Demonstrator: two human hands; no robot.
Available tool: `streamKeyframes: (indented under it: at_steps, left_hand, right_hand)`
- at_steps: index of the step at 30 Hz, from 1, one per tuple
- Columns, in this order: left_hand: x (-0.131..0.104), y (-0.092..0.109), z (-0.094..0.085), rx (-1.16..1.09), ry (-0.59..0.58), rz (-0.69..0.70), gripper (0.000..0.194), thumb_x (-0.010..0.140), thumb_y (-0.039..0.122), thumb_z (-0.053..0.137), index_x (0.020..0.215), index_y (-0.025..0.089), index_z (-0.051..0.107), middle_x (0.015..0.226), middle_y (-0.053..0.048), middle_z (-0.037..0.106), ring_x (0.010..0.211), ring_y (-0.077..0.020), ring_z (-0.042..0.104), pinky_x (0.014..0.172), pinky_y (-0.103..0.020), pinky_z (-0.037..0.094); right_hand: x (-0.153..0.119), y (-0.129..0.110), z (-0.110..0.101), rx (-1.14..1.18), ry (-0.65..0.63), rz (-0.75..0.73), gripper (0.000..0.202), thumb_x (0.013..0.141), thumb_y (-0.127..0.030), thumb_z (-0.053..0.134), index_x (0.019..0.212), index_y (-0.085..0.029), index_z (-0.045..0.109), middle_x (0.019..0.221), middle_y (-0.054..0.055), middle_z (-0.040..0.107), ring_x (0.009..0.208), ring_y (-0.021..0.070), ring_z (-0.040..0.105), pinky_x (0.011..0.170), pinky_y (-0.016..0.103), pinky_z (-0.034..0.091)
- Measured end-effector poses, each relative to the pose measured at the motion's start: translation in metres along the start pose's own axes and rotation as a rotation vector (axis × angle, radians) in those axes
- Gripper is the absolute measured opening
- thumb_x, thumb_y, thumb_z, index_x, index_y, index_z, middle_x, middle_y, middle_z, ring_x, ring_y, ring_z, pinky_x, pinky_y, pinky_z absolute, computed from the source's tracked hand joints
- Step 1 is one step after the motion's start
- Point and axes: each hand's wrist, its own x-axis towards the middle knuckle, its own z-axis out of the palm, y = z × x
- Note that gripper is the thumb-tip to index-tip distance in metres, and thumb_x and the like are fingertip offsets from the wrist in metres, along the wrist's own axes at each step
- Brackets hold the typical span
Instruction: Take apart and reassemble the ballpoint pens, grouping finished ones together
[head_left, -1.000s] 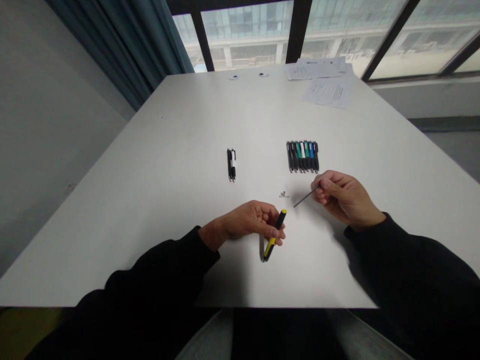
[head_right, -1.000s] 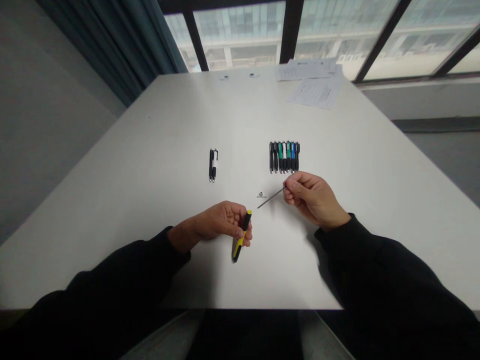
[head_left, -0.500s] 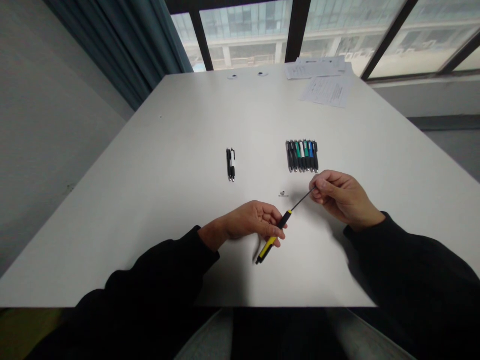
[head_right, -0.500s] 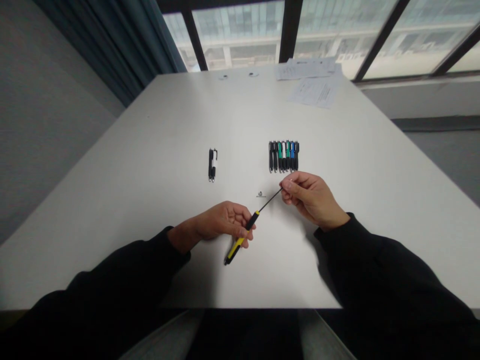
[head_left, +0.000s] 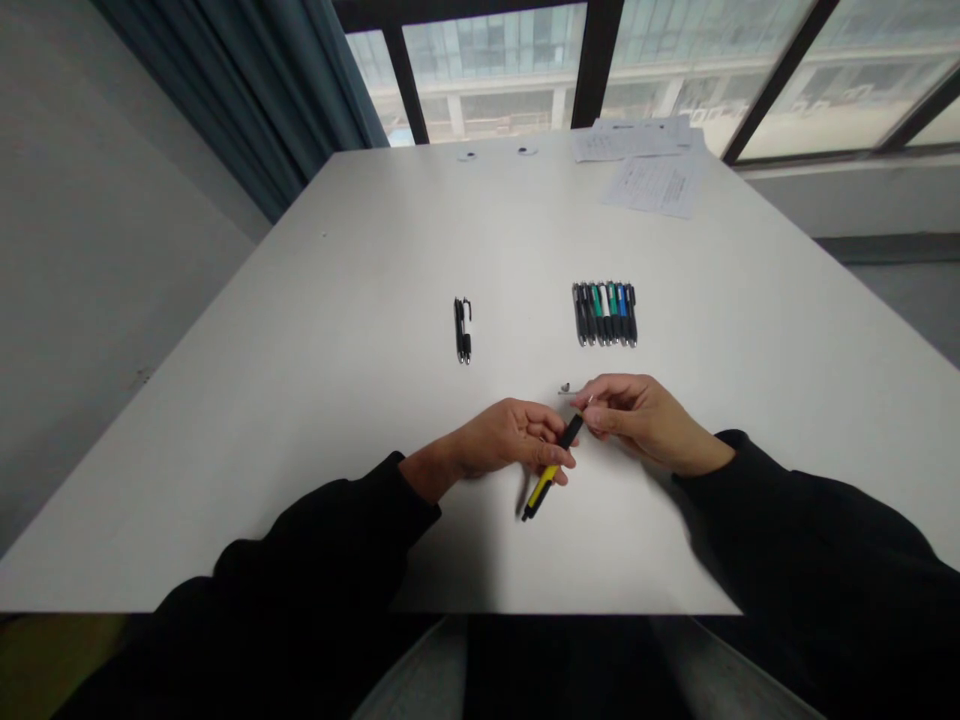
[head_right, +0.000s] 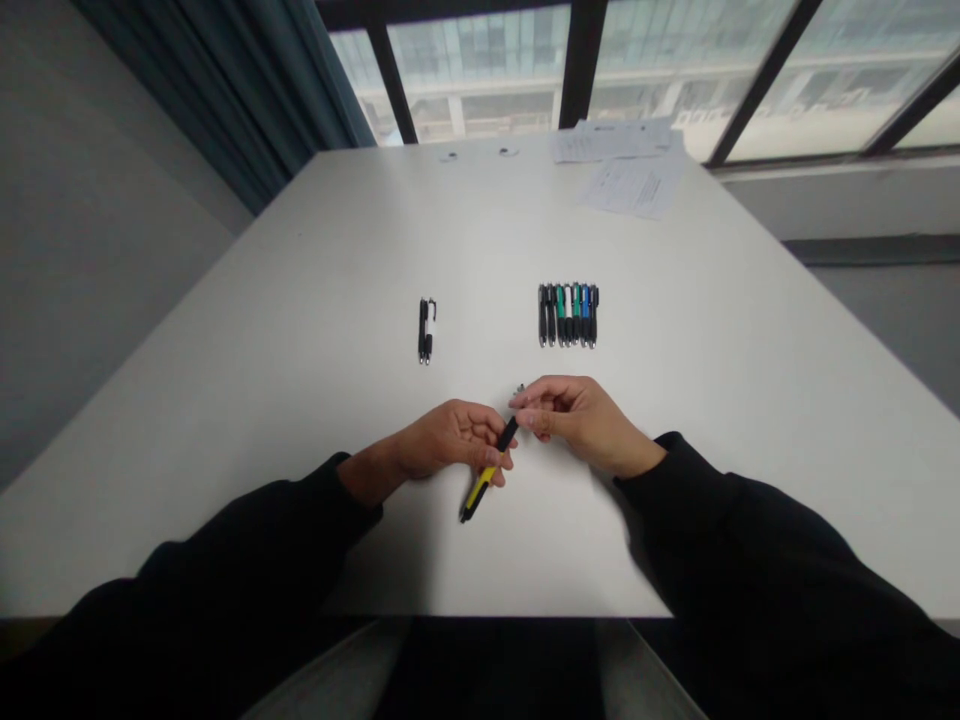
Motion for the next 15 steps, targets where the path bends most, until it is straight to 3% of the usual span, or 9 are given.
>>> streamKeyframes:
  at_steps: [3,15]
  left_hand:
    - [-0.0003,-0.0002,-0.0001,-0.009,0.003,0.0,0.044,0.063,0.03,0.095,0.093,0.01,0.071,0.084,-0.009,0.076,0.069,-0.0196,0.076,0.065,-0.028,0.061]
    - [0.0001,-0.002,-0.0021,0.001,-0.007,0.003,0.043,0.065,0.031,0.094,0.095,0.01,0.072,0.084,-0.01,0.077,0.071,-0.0198,0.077,0.067,-0.029,0.061]
  right_hand:
    - [0.0,-0.0006,0.0004,0.053,-0.036,0.018,0.035,0.069,-0.034,0.092,0.097,-0.018,0.077,0.07,-0.001,0.068,0.053,0.0094,0.055,0.05,0.024,0.045]
    - [-0.0018,-0.0023,0.0005,0.121,-0.046,0.046,0.025,0.074,-0.034,0.089,0.082,-0.016,0.073,0.062,0.001,0.067,0.055,0.0109,0.06,0.052,0.023,0.049]
